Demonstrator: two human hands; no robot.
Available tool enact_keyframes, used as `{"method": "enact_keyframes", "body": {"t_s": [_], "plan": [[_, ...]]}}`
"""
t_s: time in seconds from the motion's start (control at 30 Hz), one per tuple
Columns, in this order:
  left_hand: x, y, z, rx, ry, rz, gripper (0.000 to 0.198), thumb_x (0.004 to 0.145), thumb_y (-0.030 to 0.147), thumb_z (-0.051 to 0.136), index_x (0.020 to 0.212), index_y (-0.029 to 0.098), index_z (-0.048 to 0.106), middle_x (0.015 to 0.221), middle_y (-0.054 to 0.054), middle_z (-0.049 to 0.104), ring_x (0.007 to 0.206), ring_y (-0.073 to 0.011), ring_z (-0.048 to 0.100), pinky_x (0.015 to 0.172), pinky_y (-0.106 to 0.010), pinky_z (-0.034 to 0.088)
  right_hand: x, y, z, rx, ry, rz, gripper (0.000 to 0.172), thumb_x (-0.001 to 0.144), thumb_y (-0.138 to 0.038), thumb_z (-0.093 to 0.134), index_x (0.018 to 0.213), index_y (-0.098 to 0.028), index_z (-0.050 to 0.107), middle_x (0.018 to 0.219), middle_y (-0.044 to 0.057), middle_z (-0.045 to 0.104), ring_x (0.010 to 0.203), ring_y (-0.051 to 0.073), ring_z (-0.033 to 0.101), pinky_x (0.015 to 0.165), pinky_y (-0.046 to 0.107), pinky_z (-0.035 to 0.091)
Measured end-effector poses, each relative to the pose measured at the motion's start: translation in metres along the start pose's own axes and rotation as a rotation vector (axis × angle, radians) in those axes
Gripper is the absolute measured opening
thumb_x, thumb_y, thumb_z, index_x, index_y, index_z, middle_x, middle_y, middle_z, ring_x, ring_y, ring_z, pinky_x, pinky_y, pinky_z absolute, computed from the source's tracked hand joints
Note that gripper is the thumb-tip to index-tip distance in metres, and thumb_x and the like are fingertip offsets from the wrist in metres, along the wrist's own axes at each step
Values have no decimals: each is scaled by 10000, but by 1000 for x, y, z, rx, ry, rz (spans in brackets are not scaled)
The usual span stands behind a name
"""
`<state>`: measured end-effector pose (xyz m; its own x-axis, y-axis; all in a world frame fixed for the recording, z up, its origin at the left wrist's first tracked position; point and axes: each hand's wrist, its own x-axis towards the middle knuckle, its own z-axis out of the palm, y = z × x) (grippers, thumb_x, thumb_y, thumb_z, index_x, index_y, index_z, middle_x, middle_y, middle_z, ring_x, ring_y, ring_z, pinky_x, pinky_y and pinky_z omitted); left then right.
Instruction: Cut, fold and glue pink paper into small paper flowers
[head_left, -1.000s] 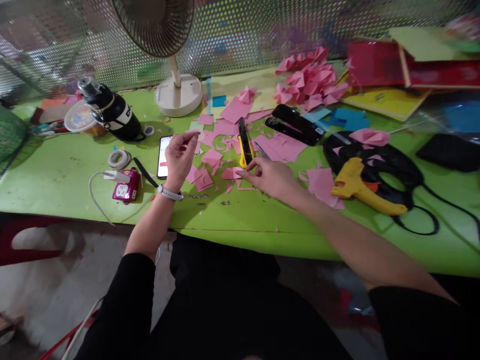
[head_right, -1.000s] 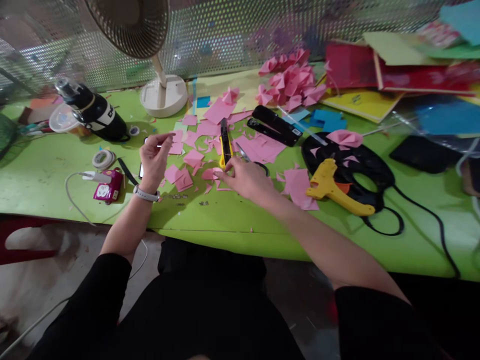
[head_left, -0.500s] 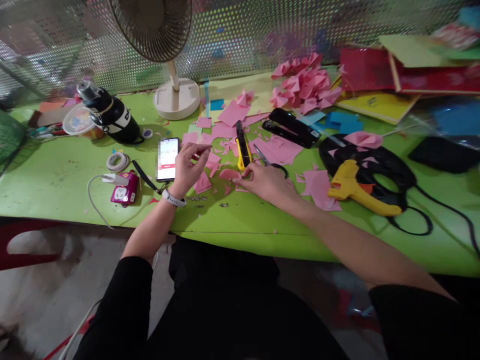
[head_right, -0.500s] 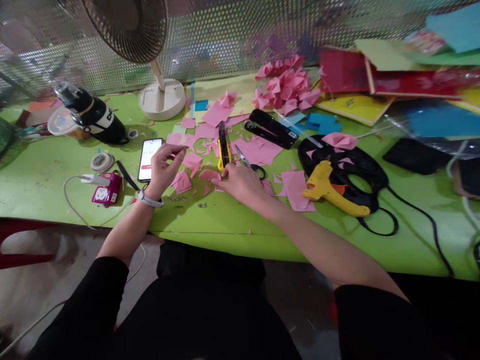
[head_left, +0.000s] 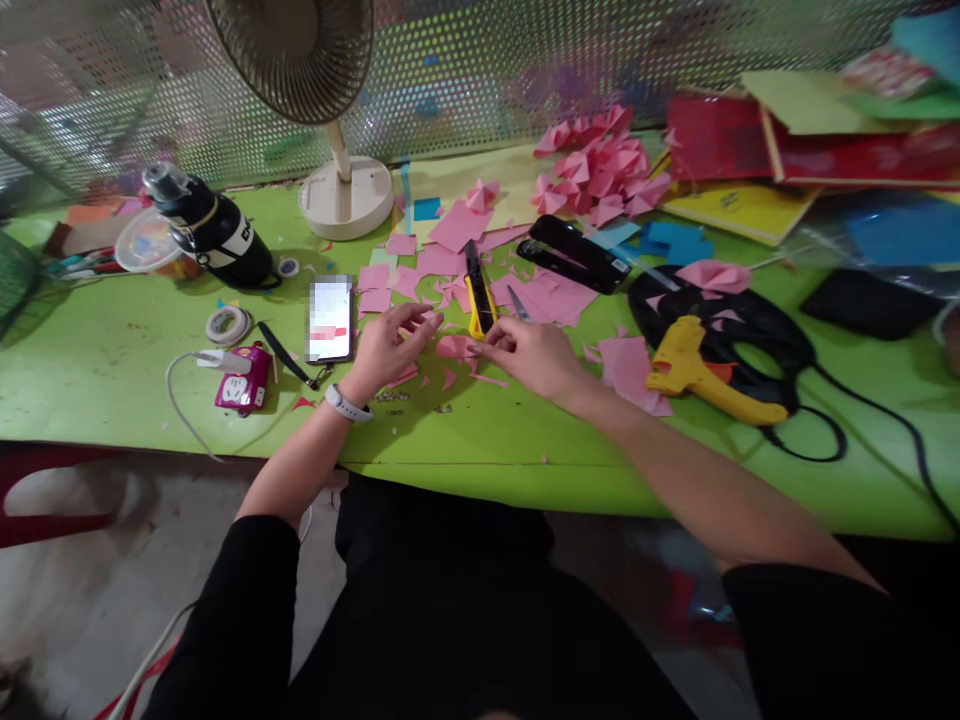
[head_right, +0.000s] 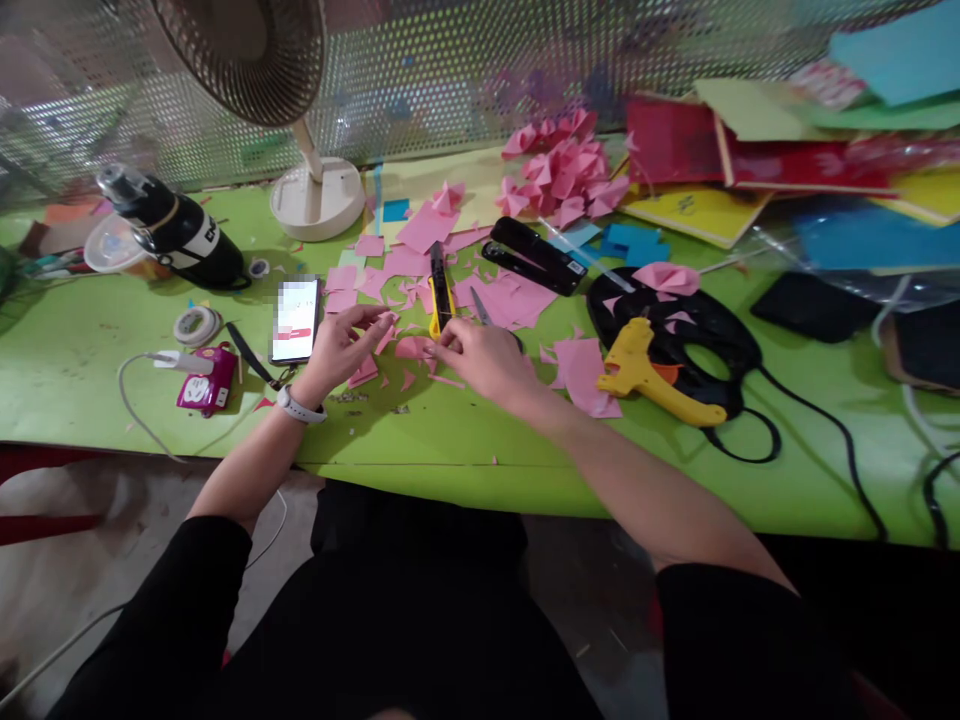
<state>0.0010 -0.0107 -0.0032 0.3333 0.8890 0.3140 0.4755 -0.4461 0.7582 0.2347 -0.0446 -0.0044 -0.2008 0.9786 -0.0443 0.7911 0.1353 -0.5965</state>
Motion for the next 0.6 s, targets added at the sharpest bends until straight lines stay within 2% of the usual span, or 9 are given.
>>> {"method": "enact_keyframes", "body": {"t_s": [0.1,0.2,0.3,0.4,0.53,0.6], "plan": [[0,4,-2,23,47,16,252,972,368,634,1062,151,725,922,-83,750,758,-111,669,621,-237,543,-7,1,-11,-90,-91,-75,167,872,-407,721,900,-242,720,874,64,759,701,228,685,598,371,505],[1,3,-5,24,77,38,195,966,314,643,1040,154,728,905,-75,739,719,-96,641,598,-221,521,-13,5,-12,-200,-177,-177,84,855,-291,697,911,-234,724,1009,69,754,778,227,693,653,386,525],[1,0,-4,17,64,36,168,963,279,643,1027,152,730,898,-73,739,700,-92,635,592,-218,519,-15,9,-7,-281,-194,-187,84,860,-187,632,862,-203,714,972,84,747,728,204,669,655,391,521],[-1,-1,-1,8,34,68,166,969,259,625,1035,148,730,907,-78,747,722,-99,651,610,-223,530,-14,12,-5,-259,-201,-191,105,877,-194,622,833,-202,717,954,86,747,732,197,662,672,395,522],[-5,0,5,19,-66,171,162,955,249,635,1033,152,739,901,-79,751,722,-109,653,600,-225,515,-12,11,-12,-243,-227,-206,137,905,-200,608,862,-194,738,962,87,755,771,197,674,708,383,527],[-6,2,6,40,-81,211,169,953,260,635,1032,158,744,903,-80,752,729,-116,652,614,-236,515,-13,9,-14,-239,-198,-211,140,920,-216,608,898,-197,744,989,82,758,798,199,682,709,365,529]]}}
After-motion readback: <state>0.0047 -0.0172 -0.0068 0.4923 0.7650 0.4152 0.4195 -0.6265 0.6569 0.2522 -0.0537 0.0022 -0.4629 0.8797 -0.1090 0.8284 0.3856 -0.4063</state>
